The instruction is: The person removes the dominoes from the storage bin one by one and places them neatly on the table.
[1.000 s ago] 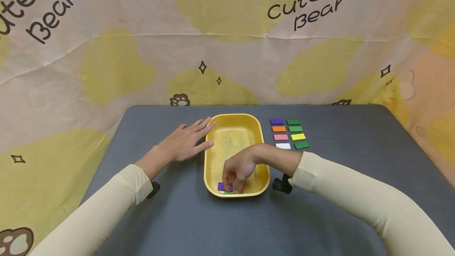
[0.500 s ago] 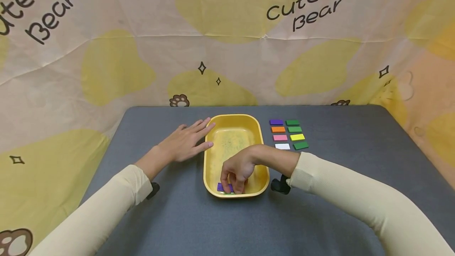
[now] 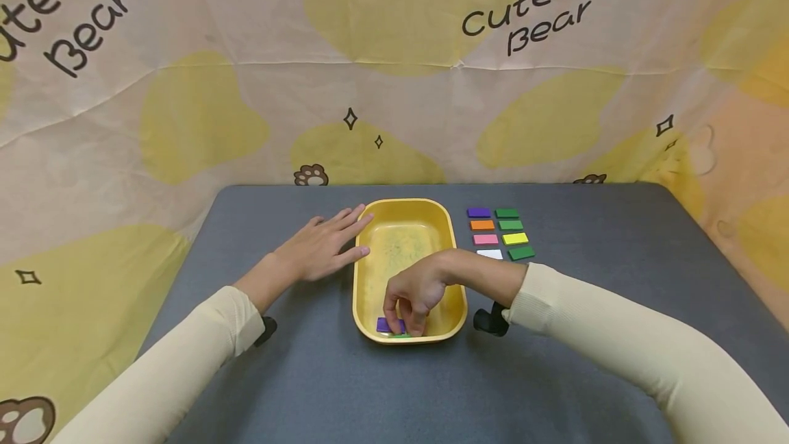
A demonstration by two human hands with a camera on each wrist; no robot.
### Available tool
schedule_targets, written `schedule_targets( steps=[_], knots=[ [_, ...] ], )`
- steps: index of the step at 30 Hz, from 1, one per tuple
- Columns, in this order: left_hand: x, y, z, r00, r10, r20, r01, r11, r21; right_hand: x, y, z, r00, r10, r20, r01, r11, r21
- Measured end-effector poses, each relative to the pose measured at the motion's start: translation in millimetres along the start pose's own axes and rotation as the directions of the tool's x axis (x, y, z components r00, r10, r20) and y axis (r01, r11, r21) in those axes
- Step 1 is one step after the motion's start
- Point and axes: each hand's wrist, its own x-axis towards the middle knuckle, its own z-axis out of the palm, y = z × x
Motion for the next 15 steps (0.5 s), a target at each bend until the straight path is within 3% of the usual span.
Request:
schedule_targets(
  steps=[15],
  knots=[
    [0.8, 0.1, 0.4, 1.000, -0.001, 0.006, 0.001, 1.000, 0.006, -48.5, -0.9, -9.9, 0.984, -0.051, -0.171, 0.037, 0.996, -0.084]
  ],
)
